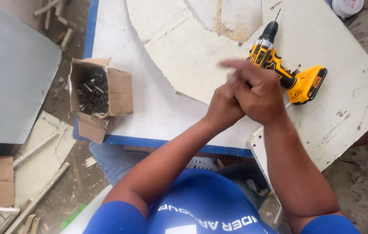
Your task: A person uses a power drill and a screwdriver to fasten screws into a white panel on a workbench.
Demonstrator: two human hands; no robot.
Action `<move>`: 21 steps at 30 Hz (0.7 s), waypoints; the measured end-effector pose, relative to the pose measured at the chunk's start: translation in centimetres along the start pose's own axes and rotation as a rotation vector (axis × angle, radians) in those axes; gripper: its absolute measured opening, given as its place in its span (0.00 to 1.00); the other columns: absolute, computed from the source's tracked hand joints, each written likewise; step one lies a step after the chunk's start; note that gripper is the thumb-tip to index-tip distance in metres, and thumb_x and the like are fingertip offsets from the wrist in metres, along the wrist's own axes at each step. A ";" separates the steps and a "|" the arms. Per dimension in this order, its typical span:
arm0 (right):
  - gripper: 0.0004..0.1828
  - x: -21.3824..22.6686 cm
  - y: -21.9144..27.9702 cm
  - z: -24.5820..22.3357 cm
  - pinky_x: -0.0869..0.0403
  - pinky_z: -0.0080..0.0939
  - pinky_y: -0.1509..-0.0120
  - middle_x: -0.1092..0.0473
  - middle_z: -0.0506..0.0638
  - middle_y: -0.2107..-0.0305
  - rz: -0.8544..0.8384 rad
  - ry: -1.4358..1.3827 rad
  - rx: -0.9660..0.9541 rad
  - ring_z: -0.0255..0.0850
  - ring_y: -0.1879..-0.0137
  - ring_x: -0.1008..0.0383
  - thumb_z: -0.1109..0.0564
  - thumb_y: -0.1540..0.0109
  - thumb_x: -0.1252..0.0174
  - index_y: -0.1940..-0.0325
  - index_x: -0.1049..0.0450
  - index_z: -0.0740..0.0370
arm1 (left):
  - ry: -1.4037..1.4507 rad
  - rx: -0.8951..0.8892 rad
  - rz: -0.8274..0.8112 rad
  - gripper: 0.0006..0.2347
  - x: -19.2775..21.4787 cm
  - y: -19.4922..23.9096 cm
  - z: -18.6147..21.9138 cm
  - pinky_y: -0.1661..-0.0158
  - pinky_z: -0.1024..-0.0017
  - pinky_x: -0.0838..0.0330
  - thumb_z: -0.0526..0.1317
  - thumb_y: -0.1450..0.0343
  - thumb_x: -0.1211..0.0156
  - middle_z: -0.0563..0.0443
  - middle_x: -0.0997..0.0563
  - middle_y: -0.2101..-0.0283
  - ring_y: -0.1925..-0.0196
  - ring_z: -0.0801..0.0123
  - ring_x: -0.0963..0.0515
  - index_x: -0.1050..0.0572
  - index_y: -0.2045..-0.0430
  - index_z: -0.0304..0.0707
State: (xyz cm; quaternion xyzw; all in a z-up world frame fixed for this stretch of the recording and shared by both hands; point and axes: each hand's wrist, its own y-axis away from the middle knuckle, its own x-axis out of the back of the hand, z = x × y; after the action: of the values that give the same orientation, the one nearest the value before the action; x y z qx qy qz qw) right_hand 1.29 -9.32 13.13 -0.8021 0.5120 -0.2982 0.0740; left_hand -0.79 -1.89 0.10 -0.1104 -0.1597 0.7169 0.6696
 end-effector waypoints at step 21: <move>0.16 0.3 -0.3 1.8 0.31 0.30 0.73 0.35 0.54 0.90 -0.135 -0.412 -0.130 0.37 0.84 0.30 0.70 0.31 0.52 0.40 0.29 0.75 | -0.237 -0.172 -0.108 0.13 0.8 -0.5 -2.8 0.72 0.61 0.33 0.43 0.39 0.36 0.52 0.31 0.82 0.74 0.56 0.26 0.36 0.87 0.43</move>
State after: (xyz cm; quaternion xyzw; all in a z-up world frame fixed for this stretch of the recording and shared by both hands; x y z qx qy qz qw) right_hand 2.65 -9.80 11.96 -0.8816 0.4494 -0.0986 0.1052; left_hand 0.66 -0.87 -2.27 -0.0730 -0.3041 0.6716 0.6717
